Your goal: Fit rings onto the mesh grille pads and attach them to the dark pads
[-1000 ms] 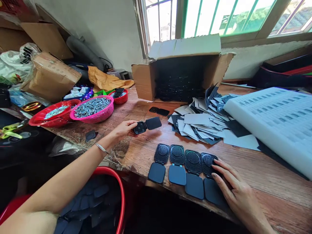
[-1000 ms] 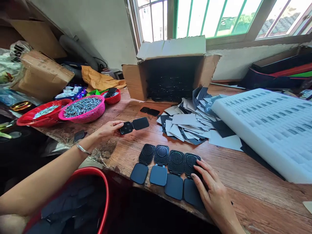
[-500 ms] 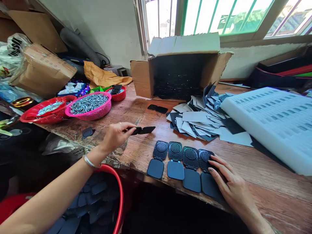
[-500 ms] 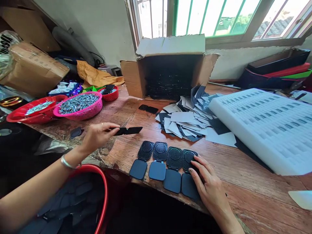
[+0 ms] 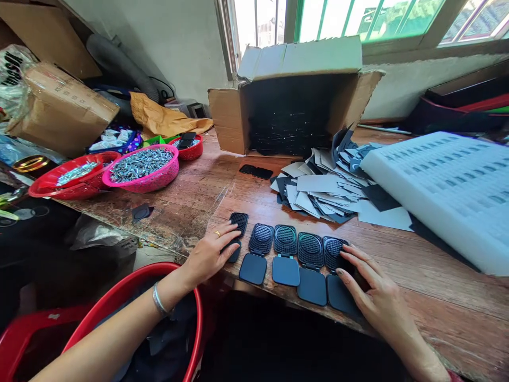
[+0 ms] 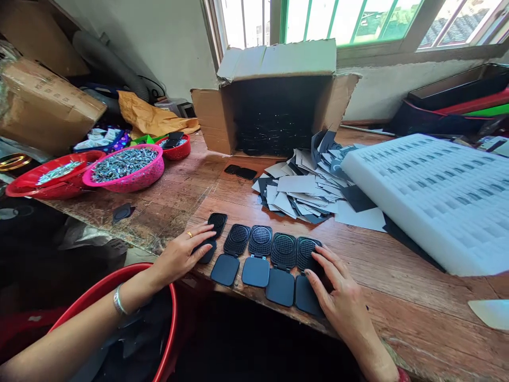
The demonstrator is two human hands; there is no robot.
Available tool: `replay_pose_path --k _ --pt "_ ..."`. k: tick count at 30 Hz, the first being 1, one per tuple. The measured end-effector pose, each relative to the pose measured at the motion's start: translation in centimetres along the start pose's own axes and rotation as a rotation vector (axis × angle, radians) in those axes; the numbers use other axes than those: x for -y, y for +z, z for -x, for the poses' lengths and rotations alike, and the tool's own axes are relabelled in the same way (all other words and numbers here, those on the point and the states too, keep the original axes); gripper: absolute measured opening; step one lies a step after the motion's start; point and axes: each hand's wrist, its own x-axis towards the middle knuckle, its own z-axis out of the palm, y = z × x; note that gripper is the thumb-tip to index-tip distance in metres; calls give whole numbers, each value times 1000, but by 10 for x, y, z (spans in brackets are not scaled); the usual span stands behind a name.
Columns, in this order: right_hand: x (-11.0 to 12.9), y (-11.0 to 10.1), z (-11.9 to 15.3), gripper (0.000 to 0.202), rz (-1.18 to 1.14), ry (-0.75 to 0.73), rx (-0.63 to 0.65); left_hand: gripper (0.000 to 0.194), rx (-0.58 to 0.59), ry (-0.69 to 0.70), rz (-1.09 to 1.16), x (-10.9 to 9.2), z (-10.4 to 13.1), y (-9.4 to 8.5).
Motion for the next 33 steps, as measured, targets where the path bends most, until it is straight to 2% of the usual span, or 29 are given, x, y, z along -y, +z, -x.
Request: replay_pose_path --k 3,6,14,20,23,28,33 --pt "4 0 -1 39 1 3 -19 44 113 -24 40 6 -8 9" --pt "7 0 -1 41 -3 15 -23 48 195 -8 68 4 -7 16" --pt "11 -4 0 46 5 -3 41 59 200 71 -14 -16 -5 19" --pt "32 -9 -8 57 134 -190 226 77 332 188 -64 -35 -9 16" --pt "49 -5 -15 58 169 -245 309 82 353 208 -71 -38 -11 18" --pt "71 9 -25 53 167 -295 416 81 340 223 -58 -36 -13 21" --pt "81 17 -28 47 118 -288 485 79 368 212 -73 -34 -16 20"
